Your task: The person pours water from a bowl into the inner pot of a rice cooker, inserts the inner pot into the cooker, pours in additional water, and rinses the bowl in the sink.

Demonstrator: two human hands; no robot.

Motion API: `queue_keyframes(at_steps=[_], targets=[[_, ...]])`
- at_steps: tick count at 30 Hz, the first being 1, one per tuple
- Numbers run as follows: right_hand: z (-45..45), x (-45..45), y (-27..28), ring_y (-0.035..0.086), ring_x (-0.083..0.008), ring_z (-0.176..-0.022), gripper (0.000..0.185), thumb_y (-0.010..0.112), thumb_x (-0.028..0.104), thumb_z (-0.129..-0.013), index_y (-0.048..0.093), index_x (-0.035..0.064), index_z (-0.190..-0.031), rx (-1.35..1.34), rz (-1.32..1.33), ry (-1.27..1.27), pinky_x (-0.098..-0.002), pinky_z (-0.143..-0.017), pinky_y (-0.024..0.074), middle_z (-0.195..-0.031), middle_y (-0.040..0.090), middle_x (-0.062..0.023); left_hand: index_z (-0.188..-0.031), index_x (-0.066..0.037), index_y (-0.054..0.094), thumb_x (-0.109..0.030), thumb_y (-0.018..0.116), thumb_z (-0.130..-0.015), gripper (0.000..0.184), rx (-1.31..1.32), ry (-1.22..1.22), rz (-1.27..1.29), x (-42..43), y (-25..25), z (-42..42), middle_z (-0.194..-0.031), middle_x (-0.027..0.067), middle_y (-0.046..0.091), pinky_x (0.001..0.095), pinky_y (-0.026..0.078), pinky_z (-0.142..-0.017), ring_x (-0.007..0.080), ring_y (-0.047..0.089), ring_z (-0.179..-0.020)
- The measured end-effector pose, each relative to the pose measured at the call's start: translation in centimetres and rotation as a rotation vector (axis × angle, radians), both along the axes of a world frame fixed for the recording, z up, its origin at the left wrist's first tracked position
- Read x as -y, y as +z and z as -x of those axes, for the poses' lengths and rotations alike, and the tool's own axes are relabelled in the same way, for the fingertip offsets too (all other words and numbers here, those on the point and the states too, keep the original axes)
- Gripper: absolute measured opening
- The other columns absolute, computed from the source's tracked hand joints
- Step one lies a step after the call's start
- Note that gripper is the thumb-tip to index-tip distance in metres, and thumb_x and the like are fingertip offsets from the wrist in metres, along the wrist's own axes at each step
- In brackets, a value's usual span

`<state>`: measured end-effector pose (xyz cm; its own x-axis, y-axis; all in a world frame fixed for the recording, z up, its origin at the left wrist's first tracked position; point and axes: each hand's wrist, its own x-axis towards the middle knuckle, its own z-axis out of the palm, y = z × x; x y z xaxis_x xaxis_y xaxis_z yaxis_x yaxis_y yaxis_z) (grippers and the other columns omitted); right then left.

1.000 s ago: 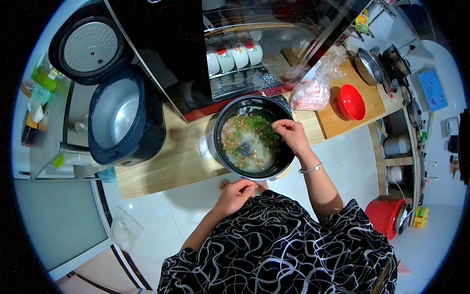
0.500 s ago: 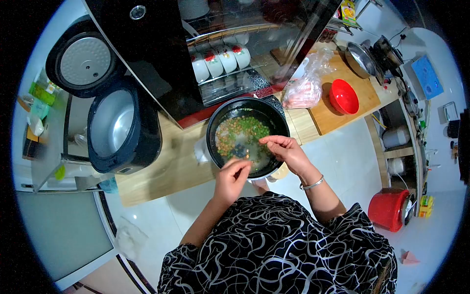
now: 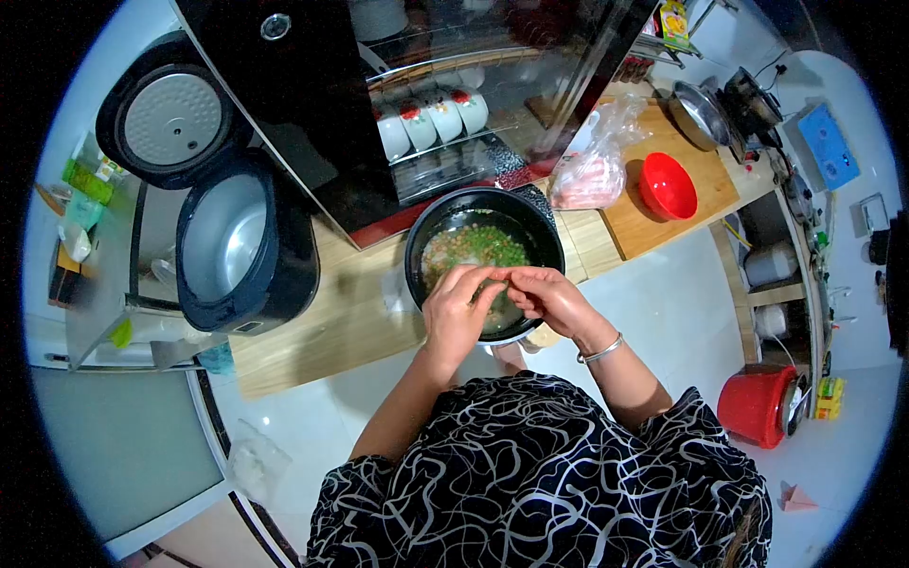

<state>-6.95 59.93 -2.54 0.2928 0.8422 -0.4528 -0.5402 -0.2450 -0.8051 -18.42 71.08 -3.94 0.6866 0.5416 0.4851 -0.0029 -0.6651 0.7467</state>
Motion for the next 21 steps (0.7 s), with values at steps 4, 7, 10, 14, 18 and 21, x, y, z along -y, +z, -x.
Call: queue_keyframes(at_steps=[4, 7, 10, 14, 18, 21], targets=[[0.1, -0.4, -0.3, 0.031, -0.0035, -0.054, 0.027, 0.042, 0.026, -0.090, 0.054, 0.0034, -0.099, -0.055, 0.001, 0.015, -0.0162, -0.044, 0.0241, -0.063, 0.040, 0.0041, -0.081, -0.004, 0.061, -0.009, 0.063, -0.071, 0.012, -0.010, -0.001, 0.020, -0.4, -0.2, -0.1, -0.078, 0.0087, 0.058, 0.0306, 0.045, -0.060, 0.0232, 0.057, -0.070], [0.0, -0.6, -0.4, 0.031, -0.0036, -0.053, 0.029, 0.042, 0.028, -0.090, 0.054, 0.0033, -0.098, -0.066, 0.008, 0.024, -0.0164, -0.044, 0.0240, -0.064, 0.040, 0.0041, -0.080, -0.002, 0.061, -0.007, 0.063, -0.072, 0.010, -0.026, -0.031, 0.139, -0.8, -0.5, -0.1, -0.076, 0.0099, 0.058, 0.0288, 0.044, -0.058, 0.0208, 0.055, -0.066], [0.0, -0.9, -0.2, 0.031, -0.0036, -0.053, 0.030, 0.042, 0.029, -0.090, 0.054, 0.0032, -0.099, -0.085, 0.023, 0.036, -0.0164, -0.044, 0.0240, -0.064, 0.040, 0.0039, -0.080, -0.001, 0.060, -0.006, 0.062, -0.074, 0.008, -0.033, -0.082, 0.278, -1.5, -0.6, 0.1, -0.075, 0.0090, 0.057, 0.0267, 0.042, -0.055, 0.0174, 0.052, -0.062], [0.1, -1.3, 0.0, 0.031, -0.0033, -0.054, 0.030, 0.043, 0.029, -0.089, 0.054, 0.0027, -0.098, -0.099, 0.042, 0.053, -0.0163, -0.043, 0.0242, -0.065, 0.040, 0.0035, -0.081, 0.000, 0.057, -0.004, 0.059, -0.075, 0.007, 0.003, -0.116, 0.379, -2.1, -1.6, 0.3, -0.077, 0.0087, 0.056, 0.0255, 0.039, -0.053, 0.0160, 0.049, -0.060], [0.1, -1.6, 0.1, 0.030, -0.0035, -0.054, 0.031, 0.043, 0.028, -0.089, 0.053, 0.0014, -0.102, -0.174, 0.027, 0.063, -0.0164, -0.042, 0.0243, -0.066, 0.039, 0.0029, -0.082, 0.000, 0.056, -0.004, 0.058, -0.076, 0.007, -0.020, -0.059, 0.192, -2.1, -1.3, 0.4, -0.078, 0.0091, 0.056, 0.0267, 0.041, -0.054, 0.0165, 0.050, -0.060], [0.3, -1.6, 0.1, 0.031, -0.0035, -0.051, 0.034, 0.040, 0.028, -0.090, 0.051, 0.0013, -0.108, -0.331, 0.025, 0.002, -0.0161, -0.042, 0.0240, -0.066, 0.041, 0.0040, -0.083, 0.000, 0.056, -0.004, 0.057, -0.077, 0.007, 0.016, -0.058, -0.071, -2.2, -1.0, 0.5, -0.076, 0.0094, 0.054, 0.0283, 0.042, -0.054, 0.0174, 0.051, -0.060]])
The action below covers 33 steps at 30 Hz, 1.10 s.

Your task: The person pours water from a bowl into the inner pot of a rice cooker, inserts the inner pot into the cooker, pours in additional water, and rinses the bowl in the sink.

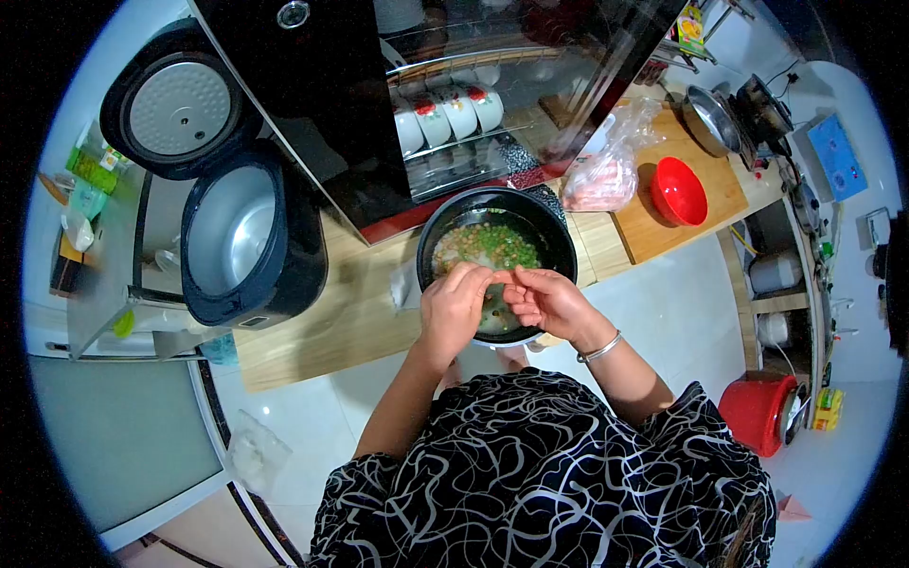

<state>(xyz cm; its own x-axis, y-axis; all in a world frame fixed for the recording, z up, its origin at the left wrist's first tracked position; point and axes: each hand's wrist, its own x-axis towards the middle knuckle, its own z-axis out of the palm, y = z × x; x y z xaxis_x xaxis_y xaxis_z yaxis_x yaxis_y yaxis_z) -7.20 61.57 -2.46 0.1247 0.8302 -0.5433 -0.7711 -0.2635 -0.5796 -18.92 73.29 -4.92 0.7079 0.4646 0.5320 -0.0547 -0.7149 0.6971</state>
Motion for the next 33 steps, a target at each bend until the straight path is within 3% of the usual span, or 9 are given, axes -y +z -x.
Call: queue_keyframes(at_steps=[3, 5, 8, 12, 17, 20, 25, 31, 33], targets=[[0.2, 0.2, -0.5, 0.031, -0.0042, -0.051, 0.036, 0.037, 0.027, -0.091, 0.048, -0.0001, -0.112, -0.169, -0.066, -0.052, -0.0165, -0.042, 0.0264, -0.068, 0.041, 0.0029, -0.083, 0.001, 0.055, -0.003, 0.054, -0.079, 0.006, 0.084, 0.004, -0.090, -0.2, -0.7, 0.0, -0.076, 0.0093, 0.053, 0.0274, 0.043, -0.054, 0.0162, 0.052, -0.059], [0.3, 0.3, -0.9, 0.031, -0.0046, -0.052, 0.038, 0.035, 0.027, -0.091, 0.044, -0.0008, -0.116, -0.325, -0.211, -0.048, -0.0164, -0.043, 0.0273, -0.070, 0.041, 0.0027, -0.084, 0.003, 0.055, -0.001, 0.052, -0.081, 0.006, 0.115, -0.002, 0.305, 0.2, -1.1, 0.1, -0.078, 0.0086, 0.054, 0.0242, 0.043, -0.053, 0.0131, 0.051, -0.058], [0.5, 0.5, -0.8, 0.032, -0.0048, -0.053, 0.039, 0.035, 0.027, -0.091, 0.042, -0.0011, -0.118, -0.302, -0.217, -0.035, -0.0164, -0.044, 0.0280, -0.071, 0.040, 0.0028, -0.084, 0.004, 0.055, 0.000, 0.051, -0.081, 0.006, 0.163, -0.052, 0.559, 0.4, -0.9, 0.4, -0.079, 0.0078, 0.053, 0.0223, 0.042, -0.051, 0.0104, 0.050, -0.057], [0.9, 0.5, -0.9, 0.032, -0.0049, -0.053, 0.038, 0.035, 0.027, -0.092, 0.043, -0.0005, -0.117, -0.287, -0.211, -0.040, -0.0164, -0.044, 0.0277, -0.071, 0.041, 0.0027, -0.084, 0.004, 0.055, 0.000, 0.053, -0.080, 0.006, 0.141, -0.058, 0.606, 0.4, -1.1, 0.7, -0.079, 0.0071, 0.054, 0.0220, 0.042, -0.052, 0.0094, 0.050, -0.058], [1.7, 0.4, -0.8, 0.032, -0.0047, -0.051, 0.032, 0.038, 0.026, -0.091, 0.048, 0.0030, -0.110, -0.225, -0.121, -0.053, -0.0166, -0.042, 0.0273, -0.071, 0.044, 0.0012, -0.084, -0.002, 0.059, -0.003, 0.059, -0.074, 0.010, 0.142, 0.024, -0.069, 0.0, -0.9, 1.3, -0.079, 0.0074, 0.056, 0.0278, 0.043, -0.053, 0.0189, 0.056, -0.062], [2.7, 0.2, -0.9, 0.036, -0.0041, -0.051, 0.030, 0.042, 0.026, -0.090, 0.049, 0.0041, -0.109, -0.206, -0.127, -0.008, -0.0164, -0.042, 0.0280, -0.072, 0.047, 0.0008, -0.085, -0.006, 0.060, -0.007, 0.059, -0.072, 0.013, 0.040, 0.036, -0.262, -0.3, -0.5, 2.7, -0.079, 0.0056, 0.056, 0.0296, 0.043, -0.056, 0.0212, 0.056, -0.066], [4.2, -0.3, -1.1, 0.043, -0.0036, -0.056, 0.030, 0.042, 0.029, -0.089, 0.051, 0.0051, -0.105, -0.174, -0.091, 0.027, -0.0156, -0.042, 0.0298, -0.074, 0.051, 0.0007, -0.084, -0.004, 0.060, -0.007, 0.060, -0.071, 0.013, -0.096, -0.008, -0.268, -0.6, -0.6, 5.2, -0.077, 0.0090, 0.056, 0.0322, 0.045, -0.059, 0.0244, 0.056, -0.068], [5.9, -0.6, -1.1, 0.038, -0.0030, -0.054, 0.035, 0.039, 0.030, -0.091, 0.047, 0.0055, -0.114, -0.039, -0.128, 0.173, -0.0159, -0.043, 0.0294, -0.072, 0.048, 0.0017, -0.092, -0.011, 0.058, -0.008, 0.056, -0.070, 0.022, -0.281, -0.012, -0.287, -1.1, -1.4, 7.5, -0.082, 0.0049, 0.056, 0.0323, 0.043, -0.058, 0.0228, 0.055, -0.071], [6.8, -0.7, -0.8, 0.030, -0.0057, -0.053, 0.033, 0.036, 0.025, -0.092, 0.044, 0.0037, -0.116, -0.051, -0.025, 0.187, -0.0176, -0.043, 0.0224, -0.069, 0.043, -0.0009, -0.089, -0.011, 0.056, -0.006, 0.055, -0.072, 0.017, -0.268, -0.064, -0.239, -1.4, -1.4, 8.4, -0.082, 0.0065, 0.055, 0.0344, 0.044, -0.059, 0.0251, 0.055, -0.072]])
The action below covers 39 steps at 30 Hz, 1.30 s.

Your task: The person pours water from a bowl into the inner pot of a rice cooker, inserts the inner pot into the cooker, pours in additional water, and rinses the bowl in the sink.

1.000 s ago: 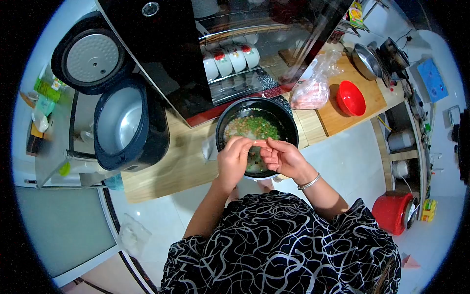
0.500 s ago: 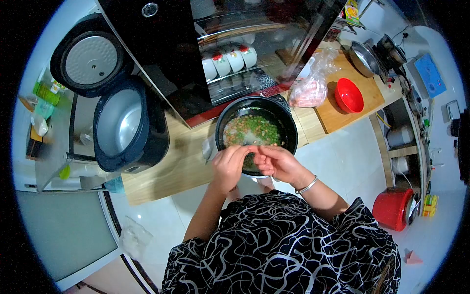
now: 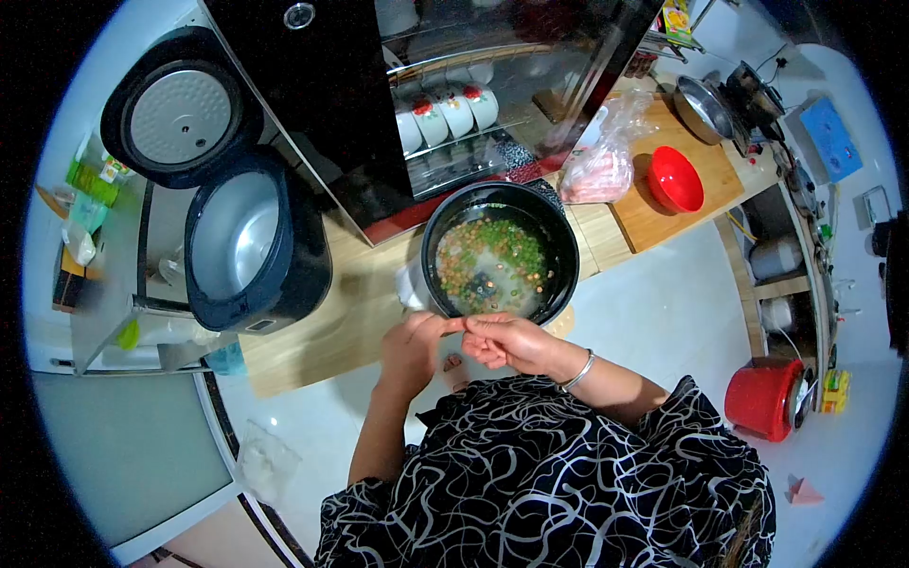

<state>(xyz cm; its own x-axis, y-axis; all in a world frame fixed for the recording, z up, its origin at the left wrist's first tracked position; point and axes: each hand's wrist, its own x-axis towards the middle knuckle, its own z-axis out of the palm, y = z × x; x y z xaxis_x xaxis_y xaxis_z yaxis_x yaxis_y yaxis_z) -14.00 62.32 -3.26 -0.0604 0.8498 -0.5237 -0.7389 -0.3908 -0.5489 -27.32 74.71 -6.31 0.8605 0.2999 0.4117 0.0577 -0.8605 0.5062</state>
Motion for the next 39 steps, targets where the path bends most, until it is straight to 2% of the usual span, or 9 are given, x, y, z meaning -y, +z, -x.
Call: queue_keyframes(at_steps=[10, 17, 22, 25, 28, 33, 35, 38, 39], targets=[[2.9, 0.7, -0.7, 0.035, -0.0028, -0.057, 0.032, 0.042, 0.024, -0.090, 0.049, 0.0051, -0.116, 0.284, -0.165, 0.285, -0.0158, -0.049, 0.0281, -0.067, 0.043, 0.0028, -0.086, -0.007, 0.048, -0.008, 0.047, -0.082, 0.004, -0.154, 0.214, 0.507, -1.0, -2.6, 4.0, -0.080, 0.0151, 0.053, 0.0381, 0.042, -0.060, 0.0345, 0.053, -0.075], [2.4, 2.1, 1.3, 0.049, -0.0063, -0.074, 0.025, 0.050, 0.020, -0.086, 0.056, 0.0036, -0.105, 0.688, -0.185, 0.350, -0.0214, -0.069, 0.0414, -0.082, 0.057, 0.0004, -0.092, -0.005, 0.051, -0.019, 0.043, -0.087, 0.016, -0.154, 0.342, 0.389, -2.9, -6.2, 2.4, -0.082, 0.0150, 0.053, 0.0377, 0.042, -0.065, 0.0323, 0.053, -0.073], [1.8, 3.8, 1.1, 0.051, -0.0063, -0.078, 0.025, 0.050, 0.019, -0.086, 0.057, 0.0045, -0.105, 0.651, -0.082, 0.250, -0.0212, -0.072, 0.0413, -0.088, 0.059, -0.0013, -0.092, -0.007, 0.056, -0.015, 0.045, -0.083, 0.016, -0.110, 0.405, 0.232, -4.8, -10.2, -0.9, -0.082, 0.0146, 0.055, 0.0397, 0.043, -0.068, 0.0326, 0.053, -0.079], [1.4, 4.5, 1.2, 0.047, -0.0055, -0.069, 0.023, 0.049, 0.017, -0.087, 0.057, 0.0039, -0.104, 0.644, -0.053, 0.240, -0.0194, -0.065, 0.0403, -0.077, 0.053, 0.0019, -0.091, -0.005, 0.057, -0.007, 0.048, -0.077, 0.017, -0.154, 0.443, -0.131, -4.9, -12.7, -3.0, -0.088, 0.0104, 0.055, 0.0364, 0.045, -0.066, 0.0275, 0.052, -0.082], [0.4, 4.7, 1.4, 0.046, -0.0053, -0.069, 0.023, 0.049, 0.017, -0.087, 0.057, 0.0035, -0.104, 0.677, -0.082, 0.256, -0.0195, -0.065, 0.0405, -0.078, 0.054, 0.0019, -0.095, -0.006, 0.057, -0.009, 0.049, -0.075, 0.022, -0.431, 0.442, -0.190, -5.0, -13.9, -3.4, -0.095, 0.0113, 0.053, 0.0375, 0.044, -0.065, 0.0279, 0.051, -0.085], [-3.6, 4.7, 2.3, 0.049, -0.0043, -0.074, 0.023, 0.053, 0.019, -0.085, 0.060, 0.0030, -0.100, 0.767, -0.070, 0.076, -0.0207, -0.067, 0.0421, -0.083, 0.061, -0.0009, -0.107, -0.011, 0.055, -0.011, 0.045, -0.075, 0.034, -0.320, 0.479, -0.192, -4.4, -14.4, -2.5, -0.103, 0.0095, 0.051, 0.0385, 0.040, -0.071, 0.0250, 0.048, -0.092], [-5.7, 4.0, 2.3, 0.053, -0.0076, -0.072, 0.021, 0.055, 0.018, -0.083, 0.062, 0.0012, -0.094, 1.121, -0.012, -0.094, -0.0242, -0.064, 0.0441, -0.079, 0.062, -0.0048, -0.106, -0.011, 0.056, -0.011, 0.045, -0.075, 0.033, -0.340, 0.449, -0.224, -4.1, -13.9, -1.9, -0.104, 0.0089, 0.051, 0.0383, 0.039, -0.072, 0.0245, 0.048, -0.094], [-9.2, 2.2, -0.1, 0.058, -0.0310, -0.069, 0.016, 0.059, 0.014, -0.075, 0.063, 0.0017, -0.085, 1.600, 0.082, -0.117, -0.0340, -0.064, 0.0465, -0.080, 0.060, -0.0197, -0.104, -0.011, 0.056, -0.012, 0.046, -0.074, 0.032, -0.357, 0.420, -0.256, -3.8, -13.5, -1.6, -0.104, 0.0074, 0.051, 0.0374, 0.038, -0.074, 0.0233, 0.047, -0.095], [-10.1, 1.5, -0.9, 0.058, -0.0310, -0.069, 0.016, 0.059, 0.014, -0.075, 0.063, 0.0017, -0.085, 1.600, 0.083, -0.113, -0.0340, -0.064, 0.0465, -0.080, 0.060, -0.0197, -0.104, -0.011, 0.056, -0.012, 0.046, -0.074, 0.031, -0.356, 0.425, -0.256, -3.8, -13.5, -1.5, -0.104, 0.0066, 0.051, 0.0368, 0.038, -0.075, 0.0227, 0.047, -0.096]])
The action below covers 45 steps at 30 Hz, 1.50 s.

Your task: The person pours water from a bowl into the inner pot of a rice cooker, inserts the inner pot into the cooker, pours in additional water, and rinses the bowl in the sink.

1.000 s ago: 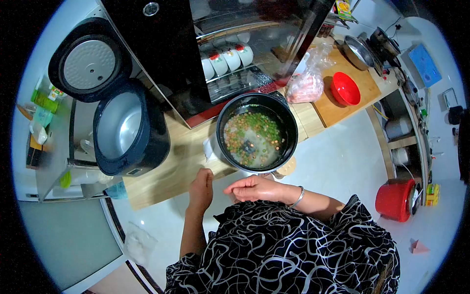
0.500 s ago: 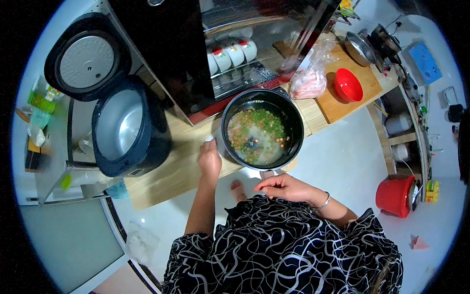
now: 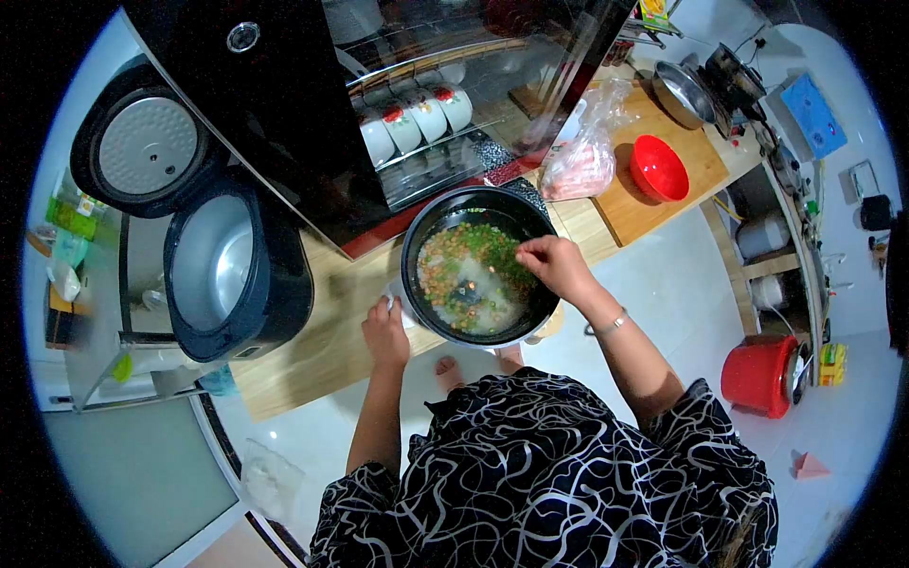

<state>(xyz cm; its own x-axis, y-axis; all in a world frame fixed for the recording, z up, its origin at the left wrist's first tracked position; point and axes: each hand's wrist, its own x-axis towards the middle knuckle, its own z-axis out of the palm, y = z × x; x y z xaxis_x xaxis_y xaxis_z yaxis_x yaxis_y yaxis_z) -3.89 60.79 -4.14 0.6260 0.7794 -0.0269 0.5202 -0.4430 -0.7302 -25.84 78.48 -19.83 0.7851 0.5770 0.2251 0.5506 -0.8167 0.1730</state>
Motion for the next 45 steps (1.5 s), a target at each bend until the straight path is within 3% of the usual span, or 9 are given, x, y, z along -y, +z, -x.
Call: queue_keyframes(at_steps=[4, 6, 9, 17, 21, 24, 28, 36, 45], targets=[[-2.0, -2.7, -3.1, 0.056, -0.0346, -0.073, 0.015, 0.059, 0.013, -0.072, 0.062, 0.0027, -0.083, 0.242, 0.076, -0.003, -0.0385, -0.068, 0.0459, -0.079, 0.057, -0.0201, -0.100, -0.011, 0.057, -0.013, 0.048, -0.073, 0.029, -0.012, 0.016, 0.064, 0.0, -0.4, 0.4, -0.100, 0.0050, 0.052, 0.0365, 0.038, -0.072, 0.0224, 0.048, -0.094], [-2.4, -3.7, -4.3, 0.057, -0.0333, -0.074, 0.016, 0.058, 0.011, -0.071, 0.060, 0.0043, -0.086, 0.370, 0.125, 0.032, -0.0411, -0.064, 0.0464, -0.079, 0.054, -0.0191, -0.081, -0.010, 0.060, -0.015, 0.052, -0.073, 0.012, 0.108, 0.011, 0.044, 0.0, -0.6, 0.7, -0.091, 0.0036, 0.055, 0.0388, 0.040, -0.068, 0.0243, 0.051, -0.084], [-2.8, -4.9, -5.7, 0.056, -0.0314, -0.075, 0.018, 0.060, 0.012, -0.071, 0.061, 0.0079, -0.088, 0.393, 0.229, 0.022, -0.0388, -0.068, 0.0457, -0.080, 0.055, -0.0157, -0.075, -0.011, 0.057, -0.017, 0.055, -0.072, 0.008, 0.176, 0.032, 0.050, -0.1, -1.1, 0.8, -0.087, 0.0031, 0.055, 0.0390, 0.040, -0.066, 0.0246, 0.052, -0.080], [-2.3, -6.0, -5.9, 0.058, -0.0324, -0.073, 0.015, 0.052, 0.007, -0.073, 0.060, 0.0072, -0.086, 0.445, 0.325, 0.009, -0.0408, -0.063, 0.0474, -0.082, 0.055, -0.0180, -0.077, -0.009, 0.055, -0.013, 0.060, -0.069, 0.010, 0.232, 0.029, 0.093, -0.2, -0.7, 0.9, -0.085, 0.0043, 0.055, 0.0402, 0.041, -0.068, 0.0261, 0.052, -0.078], [-2.4, -4.9, -6.2, 0.058, -0.0259, -0.064, 0.013, 0.060, 0.017, -0.074, 0.060, 0.0039, -0.077, 0.380, 0.056, -0.032, -0.0370, -0.059, 0.0467, -0.077, 0.059, -0.0139, -0.083, -0.008, 0.057, -0.010, 0.061, -0.067, 0.016, 0.278, 0.003, 0.139, 0.1, -0.3, 1.2, -0.087, 0.0073, 0.055, 0.0402, 0.041, -0.071, 0.0283, 0.051, -0.082], [-1.1, -3.5, -3.4, 0.055, -0.0089, -0.060, 0.020, 0.051, 0.019, -0.085, 0.058, 0.0009, -0.089, -0.892, -0.085, -0.174, -0.0211, -0.046, 0.0419, -0.080, 0.060, -0.0017, -0.086, -0.008, 0.057, -0.010, 0.062, -0.067, 0.020, 0.271, -0.003, 0.173, 0.4, -0.2, 1.8, -0.089, 0.0086, 0.055, 0.0401, 0.041, -0.073, 0.0290, 0.051, -0.084], [0.6, -1.8, -0.4, 0.059, -0.0123, -0.074, 0.029, 0.043, 0.018, -0.089, 0.049, -0.0018, -0.108, -1.372, -0.251, -0.197, -0.0201, -0.053, 0.0495, -0.094, 0.060, -0.0079, -0.084, -0.008, 0.058, -0.010, 0.061, -0.068, 0.016, 0.278, 0.010, 0.204, 0.8, 0.8, 2.4, -0.088, 0.0092, 0.056, 0.0401, 0.040, -0.074, 0.0288, 0.051, -0.083], [1.6, -0.6, 0.5, 0.056, -0.0199, -0.093, 0.037, 0.039, 0.016, -0.089, 0.038, -0.0062, -0.119, -1.545, -0.433, 0.005, -0.0278, -0.069, 0.0518, -0.112, 0.050, -0.0184, -0.073, -0.007, 0.056, -0.012, 0.062, -0.069, 0.008, 0.242, -0.012, 0.244, 1.4, 5.2, 2.2, -0.087, 0.0072, 0.056, 0.0374, 0.039, -0.067, 0.0266, 0.050, -0.077], [2.3, 0.0, 0.9, 0.052, -0.0074, -0.086, 0.036, 0.046, 0.014, -0.087, 0.043, -0.0003, -0.120, -1.318, -0.350, 0.106, -0.0170, -0.068, 0.0439, -0.111, 0.054, -0.0057, -0.077, -0.007, 0.052, -0.007, 0.065, -0.068, 0.016, 0.613, 0.005, 0.285, 3.1, 12.6, -0.7, -0.082, 0.0081, 0.056, 0.0357, 0.040, -0.068, 0.0260, 0.051, -0.079]])
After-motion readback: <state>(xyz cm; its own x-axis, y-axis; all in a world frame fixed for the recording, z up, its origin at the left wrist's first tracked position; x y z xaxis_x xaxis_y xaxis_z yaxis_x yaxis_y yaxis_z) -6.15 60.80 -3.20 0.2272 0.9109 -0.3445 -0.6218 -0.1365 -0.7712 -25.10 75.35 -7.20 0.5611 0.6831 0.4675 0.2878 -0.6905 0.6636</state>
